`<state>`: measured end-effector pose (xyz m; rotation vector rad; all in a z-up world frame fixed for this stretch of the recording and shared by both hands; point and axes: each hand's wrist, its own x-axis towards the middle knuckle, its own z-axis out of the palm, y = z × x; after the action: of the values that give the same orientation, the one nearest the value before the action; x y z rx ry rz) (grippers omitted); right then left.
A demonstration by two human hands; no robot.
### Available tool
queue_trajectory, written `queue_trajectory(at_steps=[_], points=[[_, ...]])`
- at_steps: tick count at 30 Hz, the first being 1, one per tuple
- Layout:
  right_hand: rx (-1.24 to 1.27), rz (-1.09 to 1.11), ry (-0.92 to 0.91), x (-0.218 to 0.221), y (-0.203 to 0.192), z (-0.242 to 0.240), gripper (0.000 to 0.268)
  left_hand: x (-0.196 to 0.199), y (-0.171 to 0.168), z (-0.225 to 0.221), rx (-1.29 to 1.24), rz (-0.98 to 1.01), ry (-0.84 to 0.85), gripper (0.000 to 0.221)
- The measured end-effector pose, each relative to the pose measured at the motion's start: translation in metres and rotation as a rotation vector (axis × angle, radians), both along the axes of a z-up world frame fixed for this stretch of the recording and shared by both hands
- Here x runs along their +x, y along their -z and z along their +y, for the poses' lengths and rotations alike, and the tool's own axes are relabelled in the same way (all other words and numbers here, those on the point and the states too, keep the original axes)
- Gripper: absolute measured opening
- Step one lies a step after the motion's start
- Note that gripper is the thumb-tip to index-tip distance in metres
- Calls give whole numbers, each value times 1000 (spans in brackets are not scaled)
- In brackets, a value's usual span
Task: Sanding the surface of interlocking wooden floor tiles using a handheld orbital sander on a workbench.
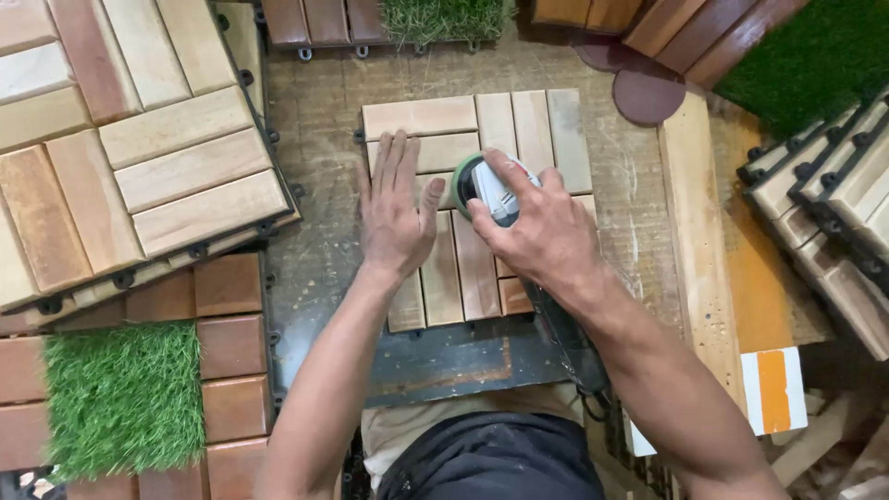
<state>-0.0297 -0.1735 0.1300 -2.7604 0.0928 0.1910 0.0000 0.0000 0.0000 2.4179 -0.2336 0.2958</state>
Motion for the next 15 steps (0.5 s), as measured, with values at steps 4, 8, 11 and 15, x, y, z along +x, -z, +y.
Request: queue_trajectory(at_steps=[4, 8, 11, 15], points=[[-43, 21, 28, 3, -3, -23, 62, -1, -11, -6, 115, 9, 11, 75], [-56, 76, 118, -1, -11, -44, 64, -1, -25, -16, 316, 46, 29, 83], [-69, 90, 168, -3, -17, -59, 63, 1, -27, -18, 385, 54, 28, 87], [-79, 110, 227, -3, -12, -84, 64, 6, -24, -18, 415, 54, 61, 94]])
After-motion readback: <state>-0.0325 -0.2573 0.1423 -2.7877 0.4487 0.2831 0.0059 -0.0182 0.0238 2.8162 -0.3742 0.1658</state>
